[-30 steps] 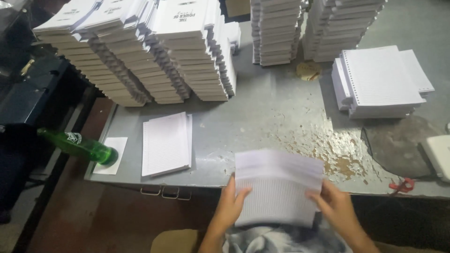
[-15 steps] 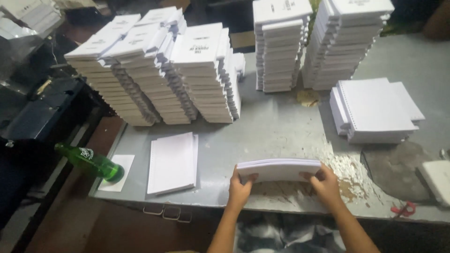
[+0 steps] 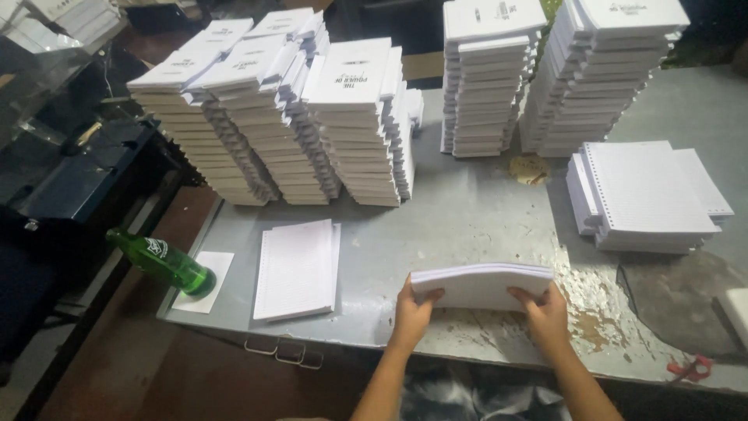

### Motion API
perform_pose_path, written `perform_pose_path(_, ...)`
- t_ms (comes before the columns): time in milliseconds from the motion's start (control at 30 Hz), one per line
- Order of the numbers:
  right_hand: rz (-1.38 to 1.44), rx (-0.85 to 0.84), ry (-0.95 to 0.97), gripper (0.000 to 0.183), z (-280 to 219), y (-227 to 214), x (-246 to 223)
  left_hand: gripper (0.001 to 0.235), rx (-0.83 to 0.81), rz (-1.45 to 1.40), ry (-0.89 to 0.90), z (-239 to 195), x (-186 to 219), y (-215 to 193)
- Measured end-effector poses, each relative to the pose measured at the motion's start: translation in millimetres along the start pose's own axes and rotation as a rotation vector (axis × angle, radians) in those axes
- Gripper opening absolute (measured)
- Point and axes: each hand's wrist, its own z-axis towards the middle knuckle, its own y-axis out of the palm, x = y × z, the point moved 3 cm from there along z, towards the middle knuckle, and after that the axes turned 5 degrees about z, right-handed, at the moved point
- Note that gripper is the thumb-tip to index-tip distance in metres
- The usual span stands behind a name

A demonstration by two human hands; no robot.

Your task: Counting and inspecting stacks of printed paper sheets on a production table and recording data on a laptop.

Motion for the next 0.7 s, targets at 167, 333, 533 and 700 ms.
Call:
perform_pose_path(167,0.064,0.133,-0.077,0.053,1.9,-7.9,30.3,0.026,0.050,-0.044,0.251,-2.4,0.5,-6.4)
perform_pose_path(333,0.086,-0.025,-0.202,0.046,-22.1,-6.6,-14.0,0.049,0.077,0.065,0.016,-16.0,6.4,-8.4)
perform_pose_path(533,-0.524,0.135,-1.029,0.062,-65.0,-1.3,-86.2,0.077,0.101,0.058,-0.184,-17.5,-0.8,-7.7)
perform_pose_path(700,-1.084,-0.061,-1.211,0.091,-74.7,32.7,-95.3,0.070,0.089,0.024,-0.114,-14.0,-8.1,-5.0)
